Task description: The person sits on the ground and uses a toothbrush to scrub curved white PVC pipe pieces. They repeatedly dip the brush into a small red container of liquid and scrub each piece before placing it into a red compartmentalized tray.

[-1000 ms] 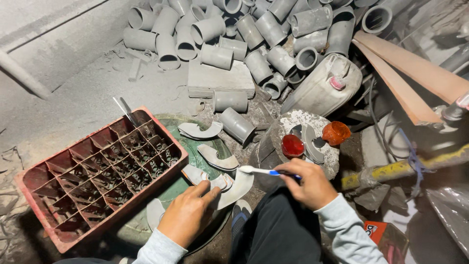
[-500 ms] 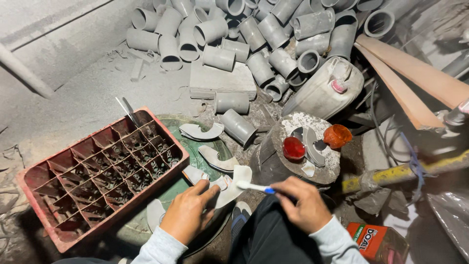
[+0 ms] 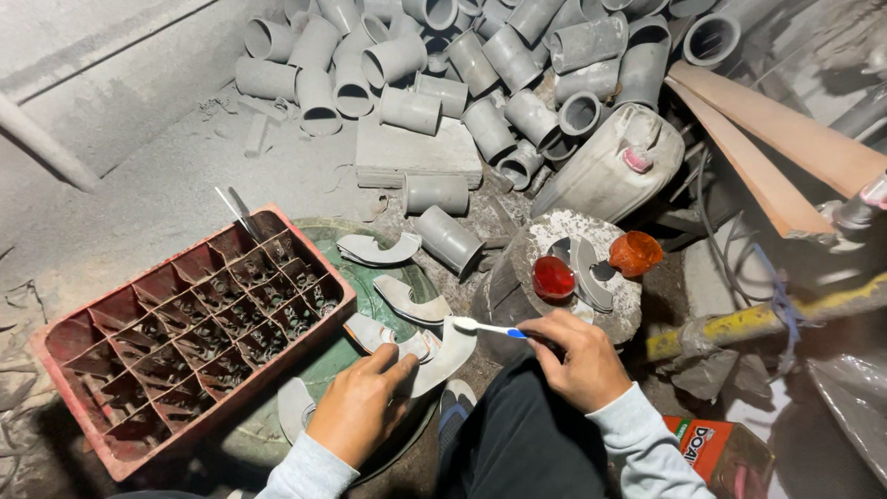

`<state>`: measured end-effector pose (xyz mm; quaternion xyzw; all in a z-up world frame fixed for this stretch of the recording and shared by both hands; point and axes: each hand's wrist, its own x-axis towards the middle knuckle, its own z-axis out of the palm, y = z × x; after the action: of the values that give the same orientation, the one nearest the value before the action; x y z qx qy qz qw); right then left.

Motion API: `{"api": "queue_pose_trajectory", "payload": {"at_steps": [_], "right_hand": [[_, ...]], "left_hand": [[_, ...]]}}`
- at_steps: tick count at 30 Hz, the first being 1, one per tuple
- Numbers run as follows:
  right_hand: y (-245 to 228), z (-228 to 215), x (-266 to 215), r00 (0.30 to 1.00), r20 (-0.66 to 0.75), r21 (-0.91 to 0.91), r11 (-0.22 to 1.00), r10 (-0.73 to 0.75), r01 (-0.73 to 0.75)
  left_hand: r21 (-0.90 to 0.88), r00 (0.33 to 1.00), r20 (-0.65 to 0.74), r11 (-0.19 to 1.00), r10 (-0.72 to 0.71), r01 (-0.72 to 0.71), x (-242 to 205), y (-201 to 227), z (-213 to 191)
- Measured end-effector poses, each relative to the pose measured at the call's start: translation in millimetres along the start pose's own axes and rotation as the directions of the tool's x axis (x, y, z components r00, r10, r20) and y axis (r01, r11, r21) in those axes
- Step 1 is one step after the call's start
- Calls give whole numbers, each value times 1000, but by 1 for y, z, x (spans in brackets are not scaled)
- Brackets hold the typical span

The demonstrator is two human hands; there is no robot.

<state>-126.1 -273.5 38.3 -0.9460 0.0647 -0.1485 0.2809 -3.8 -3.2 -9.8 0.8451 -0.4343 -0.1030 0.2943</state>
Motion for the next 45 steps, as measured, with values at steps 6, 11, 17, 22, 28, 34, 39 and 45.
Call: {"api": "queue_pose_trajectory", "payload": {"at_steps": [6, 11, 17, 22, 28, 34, 39, 45], "right_hand": [[9, -6, 16, 996, 29, 12, 997, -82, 82], [12, -11, 12, 999, -30, 22, 1000, -16, 17], [8, -3, 12, 994, 87, 118, 991, -69, 58], [11, -20, 35, 996, -95, -36, 999, 1, -4], [-2, -23, 47, 999, -31, 54, 998, -28, 29], [32, -35, 66, 928, -249, 176, 955, 276, -237], [60, 8, 106, 922, -147, 743, 656, 357, -136], [80, 95, 127, 909, -63, 495, 804, 412, -330]], "left_hand": [[-32, 999, -20, 999, 30, -30, 0, 1, -2], [-114, 999, 0, 993, -36, 36, 2, -4, -11], [-260, 998, -2, 964, -63, 60, -2, -18, -15], [-608, 998, 59, 793, 0, 36, 2, -31, -15], [-842, 919, 382, 373, -96, 389, 6, -35, -19], [-894, 887, 448, -30, -111, 447, 2, -33, -34], [-678, 984, -25, 726, -177, 114, 38, -74, -95], [602, 975, -31, 775, -222, 195, 106, -165, -174]]}}
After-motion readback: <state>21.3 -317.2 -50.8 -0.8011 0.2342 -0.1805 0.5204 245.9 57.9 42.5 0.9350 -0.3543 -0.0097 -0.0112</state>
